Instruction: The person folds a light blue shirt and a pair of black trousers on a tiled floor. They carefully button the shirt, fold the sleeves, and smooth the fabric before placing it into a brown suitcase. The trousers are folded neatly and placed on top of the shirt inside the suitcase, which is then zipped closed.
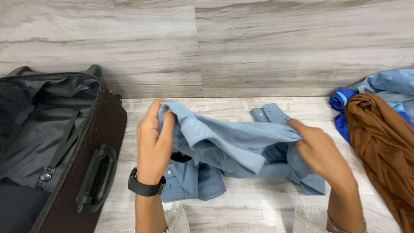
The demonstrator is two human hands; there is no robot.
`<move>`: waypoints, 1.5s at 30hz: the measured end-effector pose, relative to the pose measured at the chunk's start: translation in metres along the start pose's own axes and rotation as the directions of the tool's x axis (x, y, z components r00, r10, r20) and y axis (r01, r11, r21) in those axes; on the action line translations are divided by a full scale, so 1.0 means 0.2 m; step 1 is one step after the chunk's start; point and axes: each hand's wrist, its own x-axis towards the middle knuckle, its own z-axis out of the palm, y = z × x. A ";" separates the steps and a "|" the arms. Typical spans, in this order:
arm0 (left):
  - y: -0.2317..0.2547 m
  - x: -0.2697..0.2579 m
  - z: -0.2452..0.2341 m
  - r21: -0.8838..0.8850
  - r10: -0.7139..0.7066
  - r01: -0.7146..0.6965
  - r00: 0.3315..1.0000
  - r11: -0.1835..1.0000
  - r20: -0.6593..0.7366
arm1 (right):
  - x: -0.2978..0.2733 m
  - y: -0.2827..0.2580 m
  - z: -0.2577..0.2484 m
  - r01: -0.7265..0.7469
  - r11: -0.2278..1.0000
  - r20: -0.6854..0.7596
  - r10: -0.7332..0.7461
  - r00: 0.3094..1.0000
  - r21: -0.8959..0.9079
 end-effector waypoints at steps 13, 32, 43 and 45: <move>-0.20 -0.02 0.17 0.579 -0.163 -0.231 0.821 0.782 0.547 | -0.11 0.11 -0.22 0.183 0.885 -0.198 -0.106 0.974 0.427; -0.13 0.04 0.24 -0.052 0.013 0.020 0.817 0.998 0.577 | -0.05 0.13 -0.16 0.355 0.633 -0.500 0.059 0.864 0.688; -0.19 0.05 0.26 0.451 0.220 -0.278 0.959 0.848 0.178 | -0.16 -0.08 -0.27 0.261 0.948 -0.322 -0.193 0.927 0.183; -0.14 0.05 0.22 0.457 0.254 -0.247 0.966 0.855 0.046 | -0.14 -0.14 -0.25 0.261 0.965 -0.350 -0.237 0.907 0.025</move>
